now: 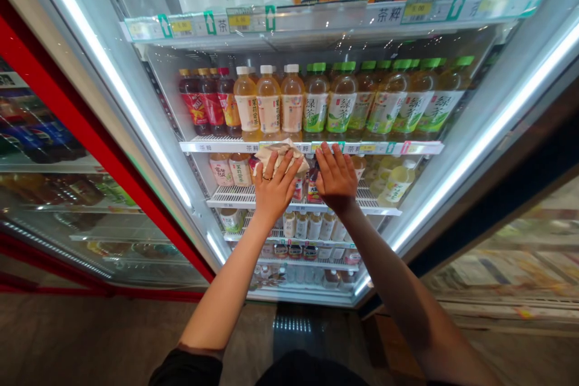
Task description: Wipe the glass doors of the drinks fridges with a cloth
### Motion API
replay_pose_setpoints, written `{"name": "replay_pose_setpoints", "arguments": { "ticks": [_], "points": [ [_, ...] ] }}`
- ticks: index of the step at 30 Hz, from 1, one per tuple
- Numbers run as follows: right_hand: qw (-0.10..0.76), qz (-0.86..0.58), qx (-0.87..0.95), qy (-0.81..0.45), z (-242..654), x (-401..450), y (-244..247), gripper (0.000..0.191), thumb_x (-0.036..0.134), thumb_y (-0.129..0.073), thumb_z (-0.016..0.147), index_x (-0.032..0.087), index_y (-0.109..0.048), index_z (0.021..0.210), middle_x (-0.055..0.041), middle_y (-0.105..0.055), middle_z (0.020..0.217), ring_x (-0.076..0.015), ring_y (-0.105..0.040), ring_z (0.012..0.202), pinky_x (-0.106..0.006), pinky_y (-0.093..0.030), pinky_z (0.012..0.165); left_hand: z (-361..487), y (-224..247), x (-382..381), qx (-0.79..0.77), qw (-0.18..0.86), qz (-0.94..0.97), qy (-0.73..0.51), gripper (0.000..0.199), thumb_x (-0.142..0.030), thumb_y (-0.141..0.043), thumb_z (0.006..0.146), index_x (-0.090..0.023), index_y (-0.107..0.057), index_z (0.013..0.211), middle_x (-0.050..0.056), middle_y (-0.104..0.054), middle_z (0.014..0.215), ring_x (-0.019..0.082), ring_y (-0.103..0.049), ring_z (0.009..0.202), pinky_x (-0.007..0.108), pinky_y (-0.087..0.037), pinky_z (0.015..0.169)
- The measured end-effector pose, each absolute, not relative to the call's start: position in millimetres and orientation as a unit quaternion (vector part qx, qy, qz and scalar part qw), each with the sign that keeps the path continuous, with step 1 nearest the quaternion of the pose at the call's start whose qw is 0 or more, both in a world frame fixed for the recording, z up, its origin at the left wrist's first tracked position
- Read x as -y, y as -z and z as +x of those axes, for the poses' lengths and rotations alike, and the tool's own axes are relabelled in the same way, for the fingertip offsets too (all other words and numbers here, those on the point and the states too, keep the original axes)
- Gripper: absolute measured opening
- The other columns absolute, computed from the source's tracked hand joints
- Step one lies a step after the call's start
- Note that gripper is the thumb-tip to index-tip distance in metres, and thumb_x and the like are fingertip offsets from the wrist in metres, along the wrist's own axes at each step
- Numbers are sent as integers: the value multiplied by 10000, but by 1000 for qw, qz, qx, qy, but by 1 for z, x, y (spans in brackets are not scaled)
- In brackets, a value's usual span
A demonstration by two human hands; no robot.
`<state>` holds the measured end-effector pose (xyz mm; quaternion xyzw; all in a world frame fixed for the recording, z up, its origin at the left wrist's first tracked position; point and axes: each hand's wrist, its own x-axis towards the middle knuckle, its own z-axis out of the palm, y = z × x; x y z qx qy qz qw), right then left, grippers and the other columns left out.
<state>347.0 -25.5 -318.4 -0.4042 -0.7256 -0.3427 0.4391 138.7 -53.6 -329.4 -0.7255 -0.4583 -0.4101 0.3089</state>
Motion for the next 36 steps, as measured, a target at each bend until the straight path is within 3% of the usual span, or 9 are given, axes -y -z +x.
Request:
{"name": "replay_pose_setpoints", "arguments": {
  "ticks": [5,14,21,24,29,32,36],
  "points": [
    [433,-407,733,330,348,25,319,648,203,-469,1026,247,-468,1673,-79,-601,1635,-299,-518,1569,-556,-421,1294,116,332,56,423,333,-762,360,674,-290,-547,1098,-440,-316,1714,-51,-448,1727,179,-216,1695,434,50,1416],
    [430,-419,733,318,348,25,319,658,200,-463,1016,259,-466,1672,-80,-600,1632,-307,-511,1573,-584,-430,1289,124,325,56,476,293,-717,416,703,-263,-520,1097,-421,-261,1732,-38,-329,1781,217,-120,1713,526,-8,1420],
    [428,-404,740,325,353,21,322,688,202,-473,1023,273,-393,1702,-73,-565,1661,-308,-493,1585,-579,-422,1295,96,332,57,432,326,-763,355,694,-271,-580,1077,-450,-342,1704,-64,-443,1732,183,-195,1697,440,24,1420],
    [422,-411,746,310,354,20,322,715,204,-473,1025,302,-337,1720,-61,-544,1680,-312,-479,1593,-596,-408,1302,92,330,57,432,341,-746,374,681,-273,-561,1087,-435,-340,1710,-64,-437,1734,149,-151,1699,397,49,1413],
    [442,-394,735,329,351,24,322,764,196,-497,1030,292,-240,1743,-70,-527,1689,-302,-467,1600,-578,-406,1310,106,321,56,457,342,-712,408,632,-280,-515,1106,-385,-365,1710,-36,-392,1757,151,-63,1707,428,47,1416],
    [448,-373,738,339,342,28,321,751,174,-488,1030,278,-266,1740,-70,-543,1673,-288,-475,1595,-546,-408,1315,108,320,58,436,366,-720,397,650,-288,-538,1101,-365,-352,1718,-34,-414,1747,129,-27,1706,392,68,1410],
    [440,-341,762,331,324,34,313,750,155,-478,1024,281,-287,1738,-52,-519,1692,-282,-460,1604,-525,-396,1328,97,327,60,402,374,-759,349,687,-310,-581,1088,-392,-331,1723,-52,-477,1715,135,-113,1709,379,100,1403]
  ]
}}
